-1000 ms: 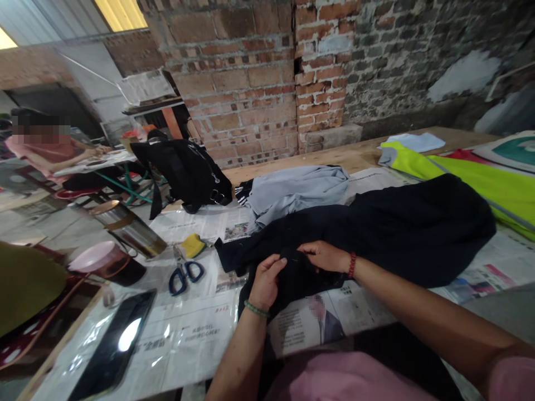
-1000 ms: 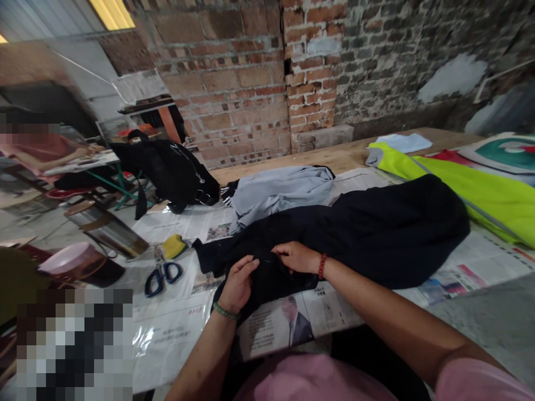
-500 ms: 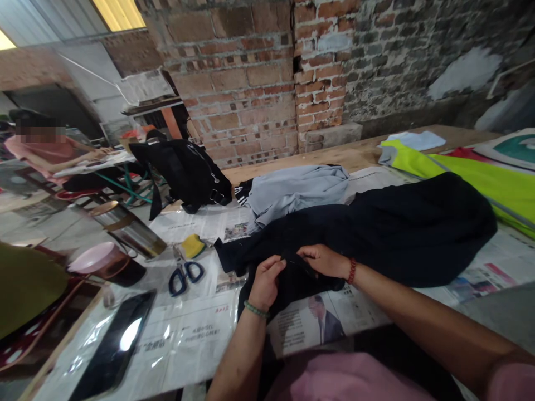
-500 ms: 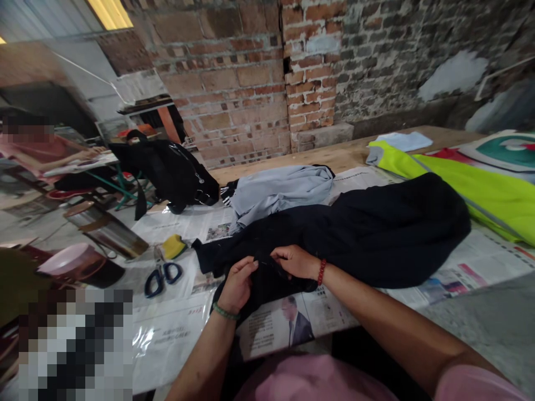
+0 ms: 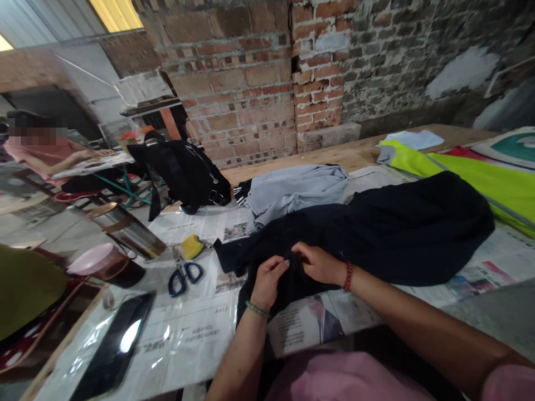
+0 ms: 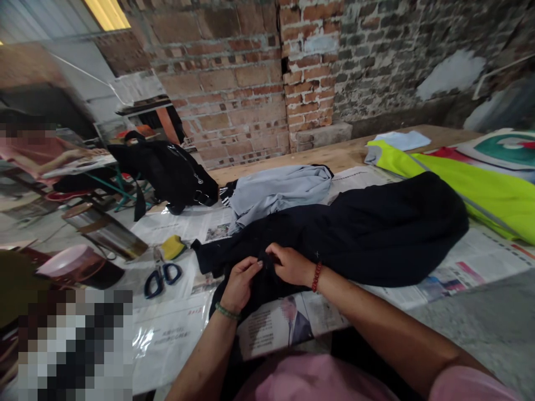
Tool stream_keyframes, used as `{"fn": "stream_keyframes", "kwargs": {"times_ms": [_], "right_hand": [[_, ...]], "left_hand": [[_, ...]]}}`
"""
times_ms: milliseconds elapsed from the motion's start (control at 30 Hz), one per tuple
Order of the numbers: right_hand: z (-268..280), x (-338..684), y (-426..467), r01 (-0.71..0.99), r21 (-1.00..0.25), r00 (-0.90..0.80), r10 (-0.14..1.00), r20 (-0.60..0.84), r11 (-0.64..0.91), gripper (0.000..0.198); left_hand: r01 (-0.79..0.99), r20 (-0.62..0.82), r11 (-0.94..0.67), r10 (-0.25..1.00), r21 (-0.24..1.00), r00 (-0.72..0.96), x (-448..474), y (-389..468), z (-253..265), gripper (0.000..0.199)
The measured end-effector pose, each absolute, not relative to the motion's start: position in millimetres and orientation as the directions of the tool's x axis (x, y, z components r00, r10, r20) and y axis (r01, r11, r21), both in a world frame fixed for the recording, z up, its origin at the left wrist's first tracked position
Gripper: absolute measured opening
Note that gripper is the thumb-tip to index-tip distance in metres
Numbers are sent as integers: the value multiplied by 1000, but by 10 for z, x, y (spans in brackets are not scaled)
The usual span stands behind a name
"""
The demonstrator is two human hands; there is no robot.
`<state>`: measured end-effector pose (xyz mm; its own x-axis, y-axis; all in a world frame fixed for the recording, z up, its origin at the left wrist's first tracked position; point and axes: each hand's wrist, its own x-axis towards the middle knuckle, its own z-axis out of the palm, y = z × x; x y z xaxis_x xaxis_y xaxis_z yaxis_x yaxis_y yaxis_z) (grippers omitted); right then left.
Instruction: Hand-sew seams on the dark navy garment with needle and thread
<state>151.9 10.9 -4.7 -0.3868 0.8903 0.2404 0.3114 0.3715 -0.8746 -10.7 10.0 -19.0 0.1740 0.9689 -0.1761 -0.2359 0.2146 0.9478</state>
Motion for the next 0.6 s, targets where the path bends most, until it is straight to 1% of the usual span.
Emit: {"fn": "stream_keyframes", "kwargs": {"times_ms": [33, 100, 167, 200, 233, 300, 367, 400, 467, 600], "right_hand": [[-31, 1544, 122, 347, -841, -351, 889, 293, 414, 26], [18, 1601, 124, 415, -799, -225, 900, 374, 435, 29], [87, 1632, 80, 456, -772, -103, 888, 449, 443, 25], [122, 1629, 43, 465, -746, -86, 862, 499, 478, 22], [152, 1613, 1, 469, -705, -106, 827, 552, 531, 18], [179, 1548, -78, 485, -595, -221, 748, 626, 641, 14], [157, 1465, -129, 519, -502, -311, 700, 643, 692, 14], [132, 1428, -140, 540, -475, -326, 693, 643, 695, 13], [75, 1373, -145, 570, -461, -304, 696, 650, 680, 12], [10, 1351, -146, 576, -486, -233, 703, 672, 657, 12]], "left_hand": [[-249, -186, 227, 967, 942, 176, -108, 96, -185, 16], [-274, -210, 254, 961, 927, 183, -113, 87, -165, 16], [-288, -221, 269, 957, 919, 188, -117, 85, -138, 16], [-288, -221, 269, 957, 919, 190, -117, 85, -125, 16], [-284, -216, 265, 957, 922, 192, -117, 87, -112, 16], [-269, -183, 231, 964, 935, 193, -114, 89, -94, 14], [-261, -143, 189, 972, 947, 186, -112, 88, -87, 13], [-262, -130, 176, 975, 949, 181, -113, 85, -88, 12], [-265, -122, 166, 977, 950, 172, -116, 78, -96, 12], [-252, -119, 167, 973, 953, 197, -120, 68, -109, 10]]}}
